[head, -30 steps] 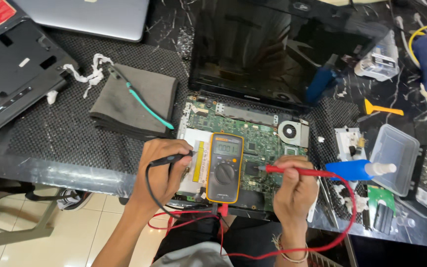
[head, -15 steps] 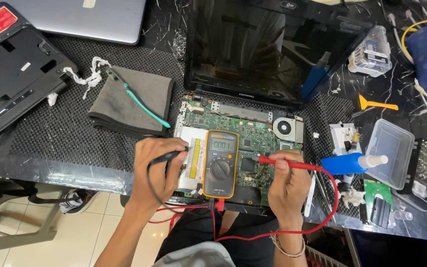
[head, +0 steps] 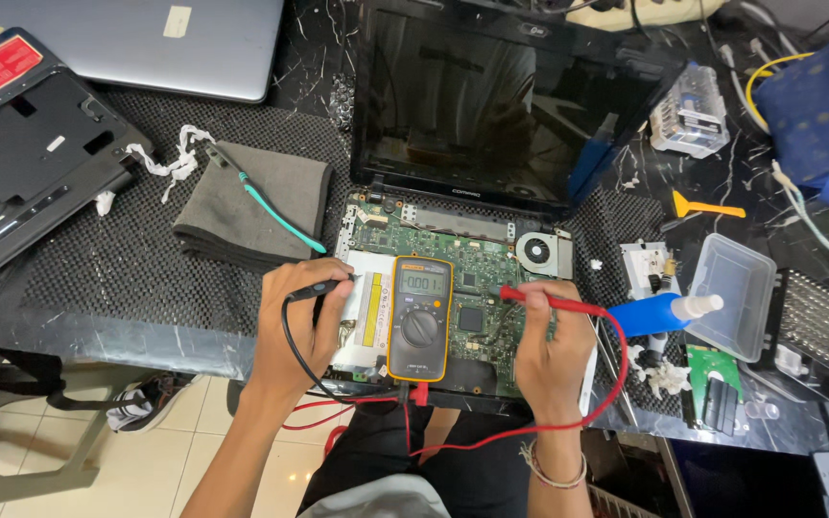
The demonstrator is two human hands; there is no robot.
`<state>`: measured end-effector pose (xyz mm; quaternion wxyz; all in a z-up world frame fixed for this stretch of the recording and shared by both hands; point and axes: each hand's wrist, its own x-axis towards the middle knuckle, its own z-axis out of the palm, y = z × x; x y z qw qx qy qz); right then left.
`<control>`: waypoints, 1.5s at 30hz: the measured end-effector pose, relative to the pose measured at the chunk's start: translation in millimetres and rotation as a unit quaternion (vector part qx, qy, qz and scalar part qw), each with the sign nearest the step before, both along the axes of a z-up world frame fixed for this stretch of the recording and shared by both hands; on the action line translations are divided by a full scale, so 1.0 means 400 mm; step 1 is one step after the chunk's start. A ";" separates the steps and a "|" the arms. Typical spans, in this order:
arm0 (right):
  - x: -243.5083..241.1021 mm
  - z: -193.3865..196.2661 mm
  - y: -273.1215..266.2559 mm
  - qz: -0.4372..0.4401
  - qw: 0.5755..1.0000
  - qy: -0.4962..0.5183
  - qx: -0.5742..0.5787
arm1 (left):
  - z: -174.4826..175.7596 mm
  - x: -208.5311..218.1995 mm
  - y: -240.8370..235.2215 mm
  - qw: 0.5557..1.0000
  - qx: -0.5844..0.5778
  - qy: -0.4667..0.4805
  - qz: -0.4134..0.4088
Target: The person uses a multimeter to test electrical continuity on a laptop motherboard. They repeatedly touch the multimeter probes to various points on the circuit board while observing the multimeter display.
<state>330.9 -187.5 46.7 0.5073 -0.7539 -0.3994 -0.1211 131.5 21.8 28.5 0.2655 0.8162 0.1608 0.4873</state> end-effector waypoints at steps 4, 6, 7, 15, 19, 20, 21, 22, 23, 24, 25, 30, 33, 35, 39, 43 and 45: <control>0.029 -0.016 -0.001 -0.006 1.000 0.007 -0.007 | 0.010 -0.007 -0.004 1.000 -0.018 0.008 0.004; 0.054 -0.050 -0.003 -0.010 0.999 0.027 0.022 | 0.010 -0.009 -0.003 0.999 -0.035 0.014 -0.001; 0.058 -0.059 -0.007 -0.012 0.999 0.026 0.023 | 0.011 -0.010 -0.004 0.999 -0.035 0.012 -0.003; 0.042 -0.049 -0.009 -0.033 0.999 0.021 -0.015 | 0.020 -0.021 -0.011 0.999 -0.035 0.014 -0.009; 0.038 -0.043 -0.013 -0.031 0.999 0.022 -0.015 | -0.003 -0.020 -0.007 1.000 -0.029 0.002 -0.006; 0.037 -0.042 -0.014 -0.030 0.999 0.024 -0.012 | -0.005 -0.019 -0.006 1.000 -0.031 0.000 -0.006; 0.035 -0.042 -0.016 -0.029 0.999 0.027 -0.010 | -0.008 -0.020 -0.007 0.999 -0.034 -0.001 -0.006; 0.038 -0.044 -0.017 -0.029 0.999 0.025 -0.010 | -0.007 -0.019 -0.007 0.999 -0.034 -0.003 -0.006; 0.040 -0.047 -0.017 -0.026 0.999 0.026 -0.010 | -0.006 -0.020 -0.006 0.999 -0.036 -0.001 -0.008; 0.043 -0.050 -0.016 -0.023 0.999 0.027 -0.011 | -0.006 -0.020 -0.005 0.999 -0.039 0.000 -0.010; 0.043 -0.050 -0.015 -0.022 0.999 0.027 -0.010 | -0.008 -0.021 -0.005 0.999 -0.039 0.000 -0.009; 0.049 -0.057 -0.012 -0.015 0.999 0.020 -0.022 | -0.006 -0.023 -0.006 0.999 -0.038 0.003 -0.007; 0.041 -0.048 -0.007 -0.015 0.999 0.018 -0.027 | 0.001 -0.022 -0.009 0.999 -0.043 0.005 -0.004; 0.041 -0.048 -0.007 -0.013 0.999 0.019 -0.027 | -0.004 -0.021 -0.008 0.999 -0.046 0.006 -0.004; 0.036 -0.040 -0.008 -0.012 0.999 0.023 -0.030 | -0.003 -0.020 -0.008 0.999 -0.048 0.004 -0.006; 0.038 -0.043 -0.006 -0.010 0.999 0.027 -0.025 | 0.000 -0.022 -0.006 0.999 -0.041 0.012 -0.003; 0.039 -0.044 -0.006 -0.009 0.999 0.026 -0.028 | 0.004 -0.021 -0.007 0.999 -0.047 0.014 -0.004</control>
